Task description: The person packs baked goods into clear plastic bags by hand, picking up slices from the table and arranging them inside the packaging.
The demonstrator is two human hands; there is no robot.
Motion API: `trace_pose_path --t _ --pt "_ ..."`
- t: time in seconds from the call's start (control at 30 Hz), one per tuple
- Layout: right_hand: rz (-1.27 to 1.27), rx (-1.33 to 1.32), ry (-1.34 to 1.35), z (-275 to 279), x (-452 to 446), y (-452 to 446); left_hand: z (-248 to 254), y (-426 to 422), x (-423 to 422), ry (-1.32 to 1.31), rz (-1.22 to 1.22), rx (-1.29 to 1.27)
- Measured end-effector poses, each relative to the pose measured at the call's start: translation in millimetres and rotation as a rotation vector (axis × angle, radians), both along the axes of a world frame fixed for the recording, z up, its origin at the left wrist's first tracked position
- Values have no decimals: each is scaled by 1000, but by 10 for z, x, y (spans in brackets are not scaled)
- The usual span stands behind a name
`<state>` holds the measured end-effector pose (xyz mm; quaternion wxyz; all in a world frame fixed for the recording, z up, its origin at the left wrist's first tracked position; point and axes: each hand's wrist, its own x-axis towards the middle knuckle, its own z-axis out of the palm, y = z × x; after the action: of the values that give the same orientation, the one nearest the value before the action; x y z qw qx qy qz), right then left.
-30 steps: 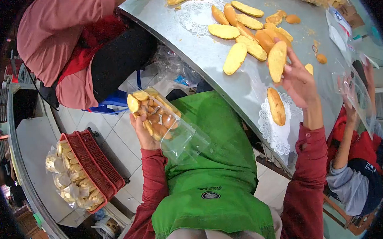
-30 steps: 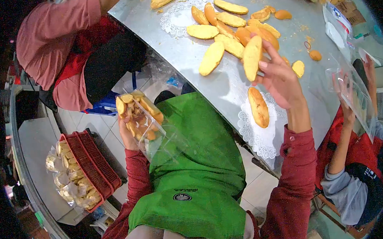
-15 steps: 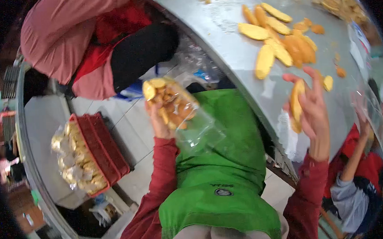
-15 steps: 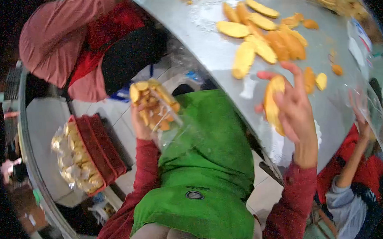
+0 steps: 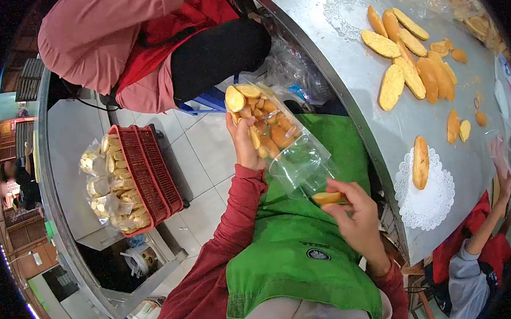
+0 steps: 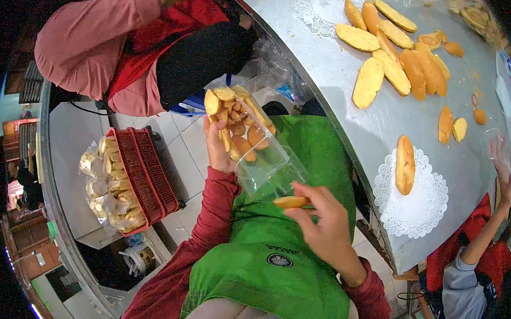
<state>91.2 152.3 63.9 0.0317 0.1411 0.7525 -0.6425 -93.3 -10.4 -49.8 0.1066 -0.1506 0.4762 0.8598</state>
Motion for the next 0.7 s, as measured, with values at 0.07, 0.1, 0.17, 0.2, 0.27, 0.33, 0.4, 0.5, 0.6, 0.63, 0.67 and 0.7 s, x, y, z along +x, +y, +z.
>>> trace_pose_path --t 0.07,0.1,0.17,0.2,0.27,0.33,0.4,0.5,0.6,0.63,0.67,0.7 --pt "-21 207 7 128 -149 -140 -17 12 23 -26 17 -36" --pt "5 347 109 54 -188 -183 -17 26 30 -17 15 -39" --pt "80 525 140 -53 -278 -253 -13 42 49 1 10 -47" --pt "116 615 157 -103 -327 -280 -8 44 48 10 6 -40" --pt "118 579 129 -199 -402 -327 -2 46 51 26 -1 -24" --pt "103 502 138 -320 -505 -381 24 51 55 19 -3 -22" --pt "68 383 177 -466 -615 -445 26 51 81 10 -7 -9" --pt "145 537 224 -691 -756 -476 -5 63 83 8 -23 16" --pt "162 497 159 -856 -914 -532 -46 28 75 31 -47 -6" --pt "125 463 174 -945 -963 -568 -13 23 71 53 -65 -16" --pt "82 434 180 -1047 -992 -606 -7 40 79 69 -91 -21" --pt "98 478 151 -1026 -987 -587 -26 61 87 59 -52 -28"
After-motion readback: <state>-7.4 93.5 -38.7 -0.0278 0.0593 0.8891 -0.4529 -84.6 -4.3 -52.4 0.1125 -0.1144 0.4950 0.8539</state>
